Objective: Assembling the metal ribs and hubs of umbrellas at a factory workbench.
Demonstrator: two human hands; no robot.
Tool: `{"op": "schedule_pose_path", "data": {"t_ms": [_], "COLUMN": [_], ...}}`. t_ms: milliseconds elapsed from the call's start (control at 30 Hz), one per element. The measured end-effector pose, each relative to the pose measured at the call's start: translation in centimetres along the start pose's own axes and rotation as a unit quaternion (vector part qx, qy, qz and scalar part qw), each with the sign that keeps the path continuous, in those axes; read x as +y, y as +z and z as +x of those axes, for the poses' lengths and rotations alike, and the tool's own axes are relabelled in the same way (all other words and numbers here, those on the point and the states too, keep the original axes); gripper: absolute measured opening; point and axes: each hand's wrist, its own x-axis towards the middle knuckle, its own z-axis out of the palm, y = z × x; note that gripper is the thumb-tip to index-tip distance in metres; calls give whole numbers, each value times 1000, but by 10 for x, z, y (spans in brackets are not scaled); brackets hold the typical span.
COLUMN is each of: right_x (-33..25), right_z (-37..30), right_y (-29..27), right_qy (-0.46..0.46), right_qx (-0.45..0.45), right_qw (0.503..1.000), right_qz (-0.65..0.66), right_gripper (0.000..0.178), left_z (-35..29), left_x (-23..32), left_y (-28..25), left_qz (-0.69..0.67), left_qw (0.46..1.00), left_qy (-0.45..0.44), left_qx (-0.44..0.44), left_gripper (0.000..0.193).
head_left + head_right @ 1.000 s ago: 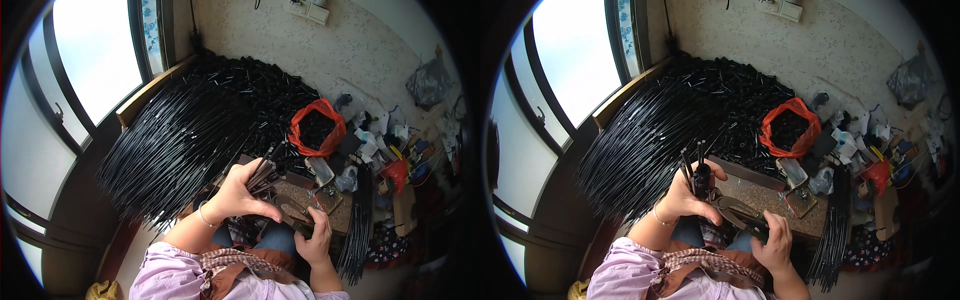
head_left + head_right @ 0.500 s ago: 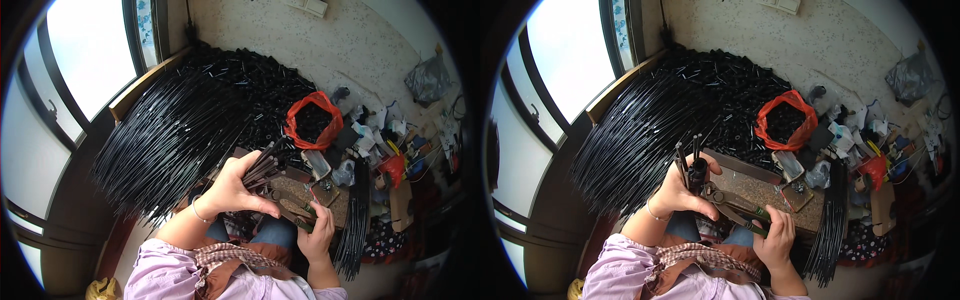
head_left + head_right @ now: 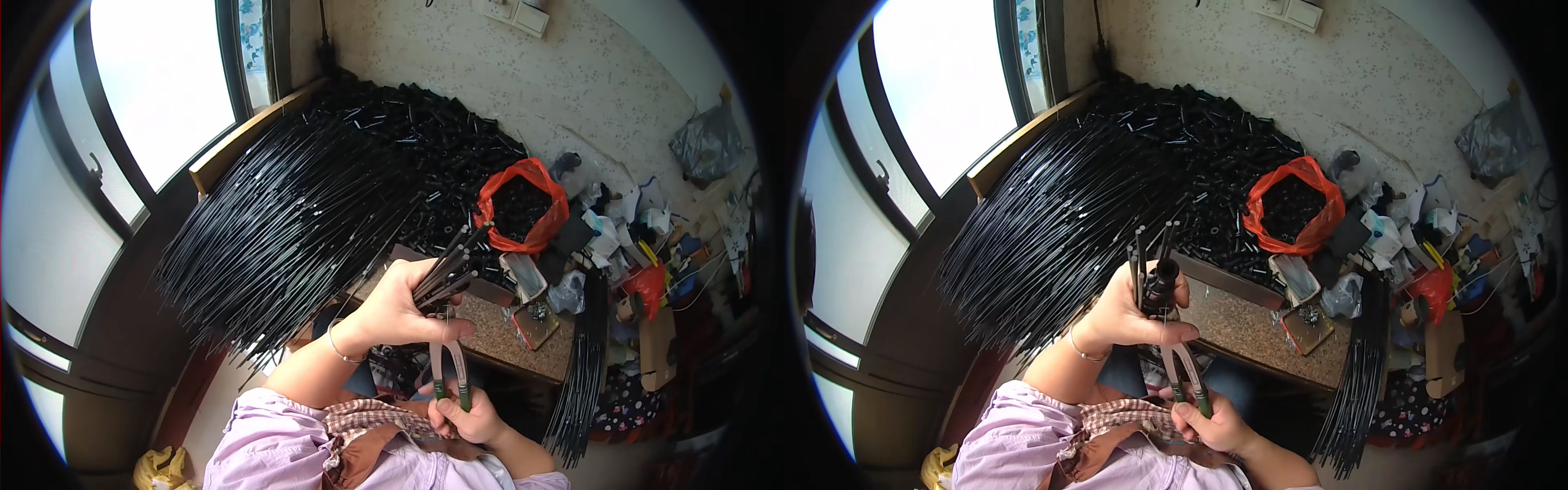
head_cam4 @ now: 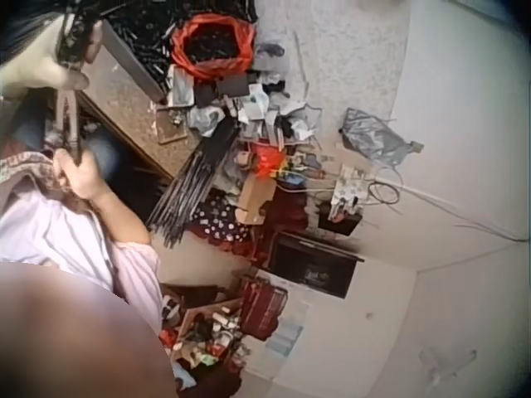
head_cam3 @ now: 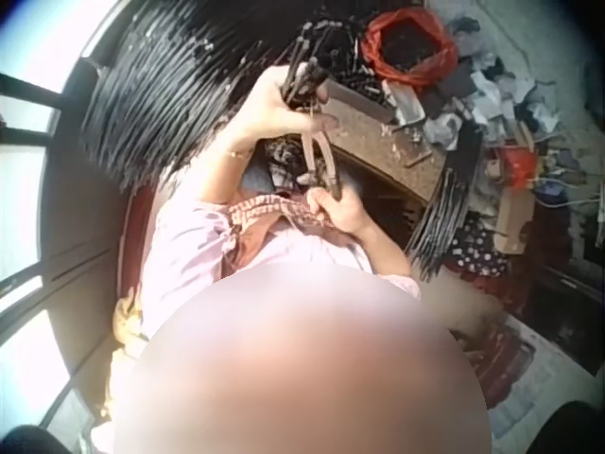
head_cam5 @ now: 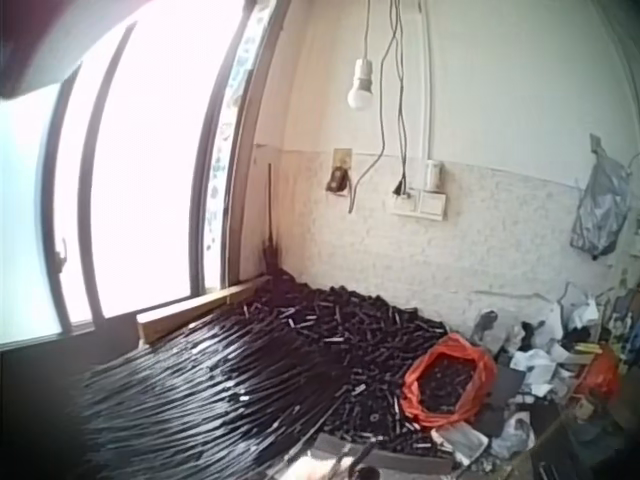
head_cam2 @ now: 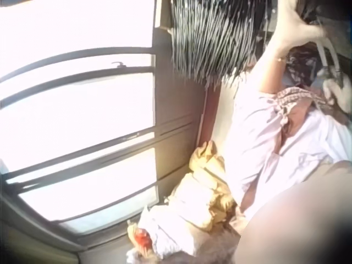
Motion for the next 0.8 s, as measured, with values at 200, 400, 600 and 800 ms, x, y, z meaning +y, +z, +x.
{"op": "schedule_pose_path", "data": {"t_ms": [200, 400, 600, 800], "right_x": [19, 1, -5, -25], "right_z": [10, 8, -7, -31], "right_y": [1, 14, 4, -34], "right_qy": [-136, -196, -80, -160], "right_qx": [231, 262, 208, 189], "right_qw": [928, 862, 932, 969], "right_qz": [-259, -388, -285, -8], "right_gripper": [20, 19, 23, 36], "left_z": [-8, -16, -15, -11], "left_x": [3, -11, -8, -21], "left_y": [16, 19, 20, -5], "left_qz": [-110, -34, 48, -178], "left_qw": [991, 993, 993, 983], "left_qy": [-40, 4, 45, 34], "left_qx": [71, 116, 102, 32], "left_gripper": [38, 39, 43, 32]}}
